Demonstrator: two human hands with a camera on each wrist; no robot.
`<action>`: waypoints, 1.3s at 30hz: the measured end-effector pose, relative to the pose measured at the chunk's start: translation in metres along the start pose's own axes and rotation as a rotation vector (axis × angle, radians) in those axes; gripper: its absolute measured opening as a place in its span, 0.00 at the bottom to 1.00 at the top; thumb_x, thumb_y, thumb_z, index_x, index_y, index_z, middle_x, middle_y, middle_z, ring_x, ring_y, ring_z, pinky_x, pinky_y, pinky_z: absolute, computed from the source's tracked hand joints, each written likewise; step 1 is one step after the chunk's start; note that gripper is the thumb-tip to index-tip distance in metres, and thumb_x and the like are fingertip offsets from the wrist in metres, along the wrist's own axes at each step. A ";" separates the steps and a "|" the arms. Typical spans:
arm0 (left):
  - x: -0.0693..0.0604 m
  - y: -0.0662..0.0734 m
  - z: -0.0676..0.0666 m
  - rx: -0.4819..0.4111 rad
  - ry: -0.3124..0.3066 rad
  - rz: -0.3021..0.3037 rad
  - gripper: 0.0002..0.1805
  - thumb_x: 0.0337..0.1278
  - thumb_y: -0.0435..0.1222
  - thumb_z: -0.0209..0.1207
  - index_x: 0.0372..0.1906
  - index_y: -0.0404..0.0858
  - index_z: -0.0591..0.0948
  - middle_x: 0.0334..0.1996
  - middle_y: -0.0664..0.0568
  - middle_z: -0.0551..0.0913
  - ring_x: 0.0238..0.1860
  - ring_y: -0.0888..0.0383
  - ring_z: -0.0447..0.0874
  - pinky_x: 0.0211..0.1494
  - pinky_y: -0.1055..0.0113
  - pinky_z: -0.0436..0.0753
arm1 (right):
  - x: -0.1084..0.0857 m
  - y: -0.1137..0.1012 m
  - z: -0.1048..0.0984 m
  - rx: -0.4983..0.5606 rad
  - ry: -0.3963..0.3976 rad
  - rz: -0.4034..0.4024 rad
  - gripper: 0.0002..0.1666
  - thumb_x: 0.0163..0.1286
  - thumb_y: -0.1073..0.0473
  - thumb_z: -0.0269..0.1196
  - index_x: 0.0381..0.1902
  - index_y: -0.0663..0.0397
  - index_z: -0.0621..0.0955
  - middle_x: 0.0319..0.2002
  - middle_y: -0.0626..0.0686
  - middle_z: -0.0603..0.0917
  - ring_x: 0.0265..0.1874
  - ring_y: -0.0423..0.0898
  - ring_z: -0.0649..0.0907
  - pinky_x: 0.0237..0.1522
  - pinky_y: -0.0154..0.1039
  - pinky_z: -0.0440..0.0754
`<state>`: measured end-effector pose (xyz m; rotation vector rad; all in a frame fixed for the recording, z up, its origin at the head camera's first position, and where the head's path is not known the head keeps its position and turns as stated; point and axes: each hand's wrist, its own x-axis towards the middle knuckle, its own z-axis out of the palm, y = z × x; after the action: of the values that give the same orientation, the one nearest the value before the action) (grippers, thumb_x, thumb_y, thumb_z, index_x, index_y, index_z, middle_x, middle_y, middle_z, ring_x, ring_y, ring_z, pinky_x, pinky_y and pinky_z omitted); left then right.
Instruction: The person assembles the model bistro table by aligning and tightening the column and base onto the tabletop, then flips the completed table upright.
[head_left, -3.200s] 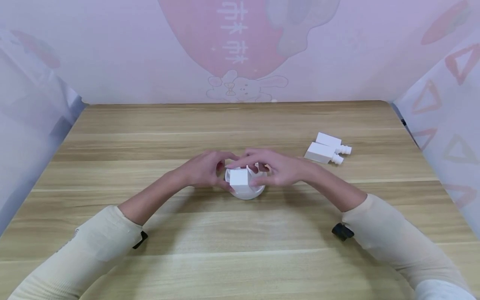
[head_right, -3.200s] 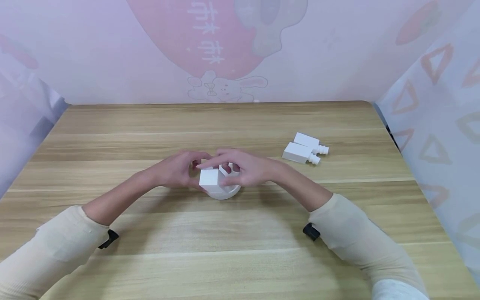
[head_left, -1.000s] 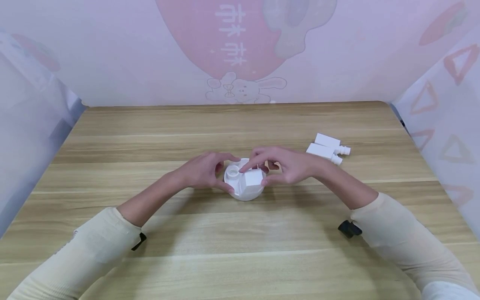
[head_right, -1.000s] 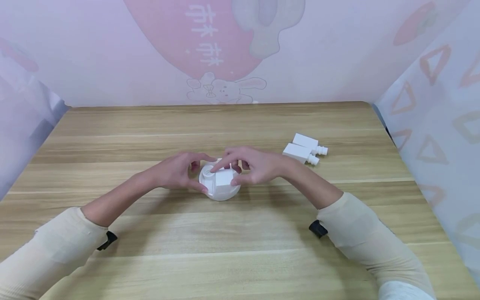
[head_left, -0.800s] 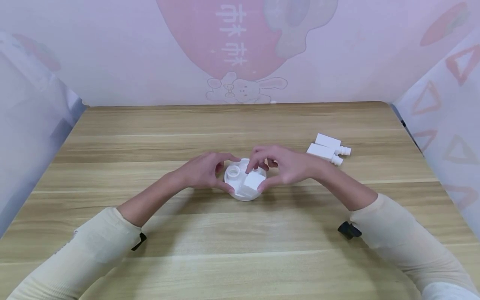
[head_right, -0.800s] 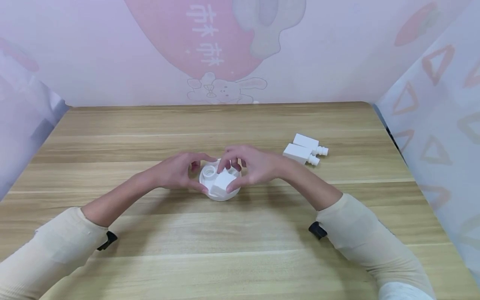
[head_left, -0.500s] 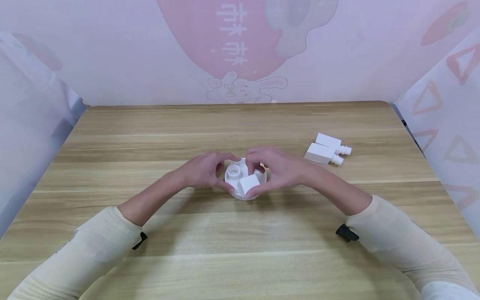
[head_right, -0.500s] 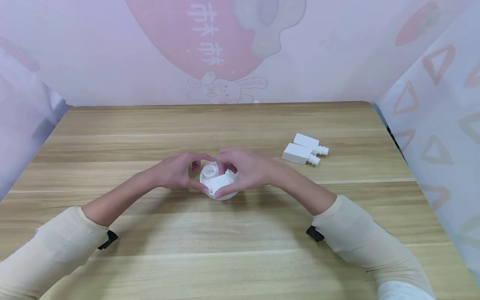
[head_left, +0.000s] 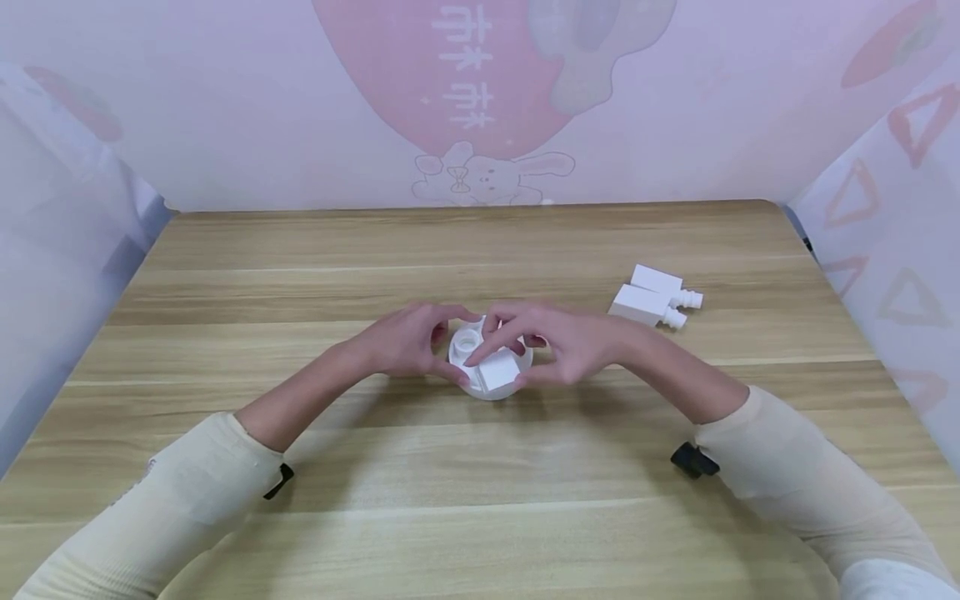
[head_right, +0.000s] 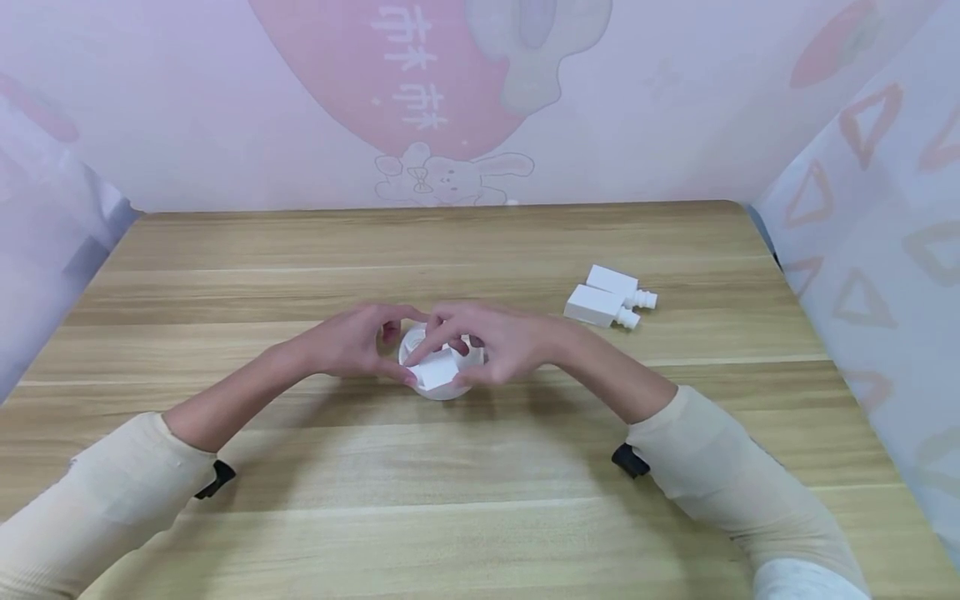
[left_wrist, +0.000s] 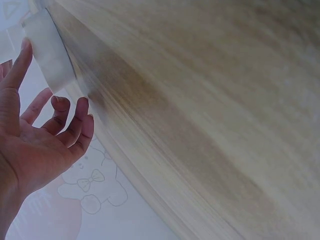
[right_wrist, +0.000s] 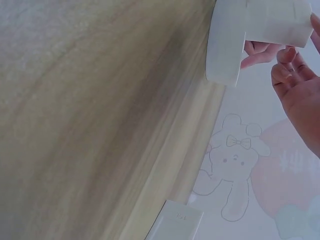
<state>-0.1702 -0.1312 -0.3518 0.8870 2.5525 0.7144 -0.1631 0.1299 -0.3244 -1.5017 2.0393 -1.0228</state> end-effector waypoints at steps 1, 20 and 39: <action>0.000 0.000 0.000 0.000 0.000 0.000 0.46 0.41 0.50 0.82 0.68 0.38 0.79 0.23 0.52 0.71 0.27 0.58 0.66 0.31 0.65 0.65 | 0.000 0.000 0.000 0.004 -0.004 0.004 0.26 0.65 0.60 0.69 0.62 0.54 0.84 0.52 0.52 0.77 0.47 0.48 0.75 0.40 0.48 0.79; 0.000 0.001 0.000 0.005 0.004 0.001 0.46 0.41 0.50 0.82 0.68 0.37 0.78 0.22 0.53 0.71 0.26 0.58 0.66 0.31 0.64 0.65 | 0.006 0.002 -0.002 0.034 0.023 0.090 0.26 0.59 0.57 0.79 0.56 0.53 0.86 0.45 0.49 0.78 0.37 0.60 0.75 0.34 0.45 0.72; -0.001 0.002 0.001 0.051 0.011 -0.017 0.47 0.40 0.52 0.82 0.68 0.38 0.78 0.23 0.54 0.72 0.26 0.58 0.67 0.31 0.65 0.66 | 0.007 0.009 -0.002 0.044 0.034 0.030 0.28 0.55 0.60 0.81 0.54 0.55 0.87 0.44 0.49 0.78 0.36 0.47 0.73 0.32 0.44 0.72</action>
<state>-0.1682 -0.1298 -0.3508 0.8792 2.5959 0.6536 -0.1725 0.1249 -0.3296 -1.4370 2.0427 -1.0809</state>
